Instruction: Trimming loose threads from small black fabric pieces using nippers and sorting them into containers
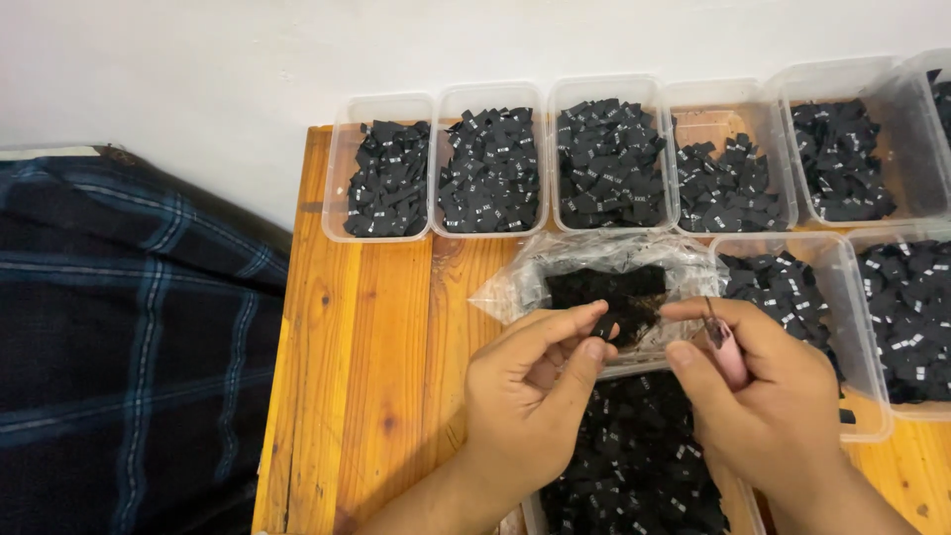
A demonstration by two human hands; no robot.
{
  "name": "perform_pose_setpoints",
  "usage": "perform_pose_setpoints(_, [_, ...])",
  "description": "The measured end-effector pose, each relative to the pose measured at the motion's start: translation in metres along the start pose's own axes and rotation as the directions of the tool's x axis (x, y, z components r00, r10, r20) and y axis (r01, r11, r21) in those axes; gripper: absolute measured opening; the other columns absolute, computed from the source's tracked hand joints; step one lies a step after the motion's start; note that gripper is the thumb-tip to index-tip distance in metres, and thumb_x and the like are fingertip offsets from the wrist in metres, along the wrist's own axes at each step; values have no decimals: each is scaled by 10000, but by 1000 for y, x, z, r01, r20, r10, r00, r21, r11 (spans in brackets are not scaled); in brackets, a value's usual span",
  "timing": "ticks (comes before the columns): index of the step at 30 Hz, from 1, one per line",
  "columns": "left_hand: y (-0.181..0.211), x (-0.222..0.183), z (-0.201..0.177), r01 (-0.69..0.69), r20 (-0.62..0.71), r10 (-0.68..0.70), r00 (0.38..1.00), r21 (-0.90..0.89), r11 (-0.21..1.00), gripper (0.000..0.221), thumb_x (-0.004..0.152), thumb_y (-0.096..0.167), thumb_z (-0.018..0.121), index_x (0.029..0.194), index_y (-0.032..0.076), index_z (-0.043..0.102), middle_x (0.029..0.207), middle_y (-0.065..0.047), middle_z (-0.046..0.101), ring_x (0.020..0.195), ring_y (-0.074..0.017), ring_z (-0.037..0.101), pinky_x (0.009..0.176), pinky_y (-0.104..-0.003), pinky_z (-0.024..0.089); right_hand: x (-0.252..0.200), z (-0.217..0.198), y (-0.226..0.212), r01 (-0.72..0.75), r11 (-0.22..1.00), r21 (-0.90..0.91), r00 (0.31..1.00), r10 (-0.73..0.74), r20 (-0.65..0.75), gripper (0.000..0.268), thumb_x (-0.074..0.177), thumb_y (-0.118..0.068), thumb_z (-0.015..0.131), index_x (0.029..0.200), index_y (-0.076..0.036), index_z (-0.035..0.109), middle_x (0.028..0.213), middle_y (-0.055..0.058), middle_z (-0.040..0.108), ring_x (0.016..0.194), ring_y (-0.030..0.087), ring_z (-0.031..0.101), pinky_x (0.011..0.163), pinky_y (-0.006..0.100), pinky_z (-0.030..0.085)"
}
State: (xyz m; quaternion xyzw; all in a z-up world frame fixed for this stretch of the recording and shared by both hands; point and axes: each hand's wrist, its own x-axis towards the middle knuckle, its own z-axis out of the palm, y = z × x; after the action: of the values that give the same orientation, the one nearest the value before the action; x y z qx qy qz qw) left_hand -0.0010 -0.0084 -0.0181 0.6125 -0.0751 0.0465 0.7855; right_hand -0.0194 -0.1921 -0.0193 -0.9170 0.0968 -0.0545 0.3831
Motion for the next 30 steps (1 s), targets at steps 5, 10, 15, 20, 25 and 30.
perform_pose_setpoints(5, [-2,-5,0,69,-15,-71,997,-90,993,230,950,-38,664,1176,-70,684,1006,-178,733,872,-233,769,803,-286,659,4,2,-3,49,996,-69,999,-49,-6,273,866,-281,734,1135,-243,762,557,-52,500,579,103,501,710,259,449])
perform_pose_setpoints(10, [8,-2,-11,-82,-47,77,996,-94,992,195,926,-81,697,1119,-80,671,993,-213,744,865,-273,789,784,-313,687,9,3,-4,52,990,-131,998,-47,41,326,835,-351,745,1141,-242,742,911,-64,807,879,125,751,898,287,488])
perform_pose_setpoints(15, [17,11,-19,-103,-84,114,990,127,986,141,887,-12,751,1022,-31,712,938,-153,762,826,-189,775,807,-265,642,10,1,4,272,962,-18,962,-272,-11,225,866,-289,755,1086,-247,777,683,-112,671,534,49,502,633,199,431])
perform_pose_setpoints(20, [21,12,-15,-375,223,303,927,492,786,121,910,91,744,1025,60,730,939,-62,798,811,-149,768,820,-272,611,11,-1,-1,432,883,183,897,-441,8,255,849,-274,764,1085,-177,758,717,-36,609,596,84,572,605,228,466])
perform_pose_setpoints(25, [24,12,-6,-477,323,357,876,480,736,136,903,52,738,1036,40,712,927,-88,798,808,-193,783,808,-294,611,14,-6,-11,541,787,296,828,-560,-26,104,896,-169,715,979,-108,732,846,15,784,662,130,743,633,245,572])
perform_pose_setpoints(30, [13,13,-12,-486,292,390,873,475,733,146,884,28,741,1028,22,720,961,-91,779,816,-208,732,835,-346,585,16,-11,-4,497,820,283,859,-512,-27,115,894,-176,728,998,-126,726,855,-4,781,682,105,729,664,246,567])
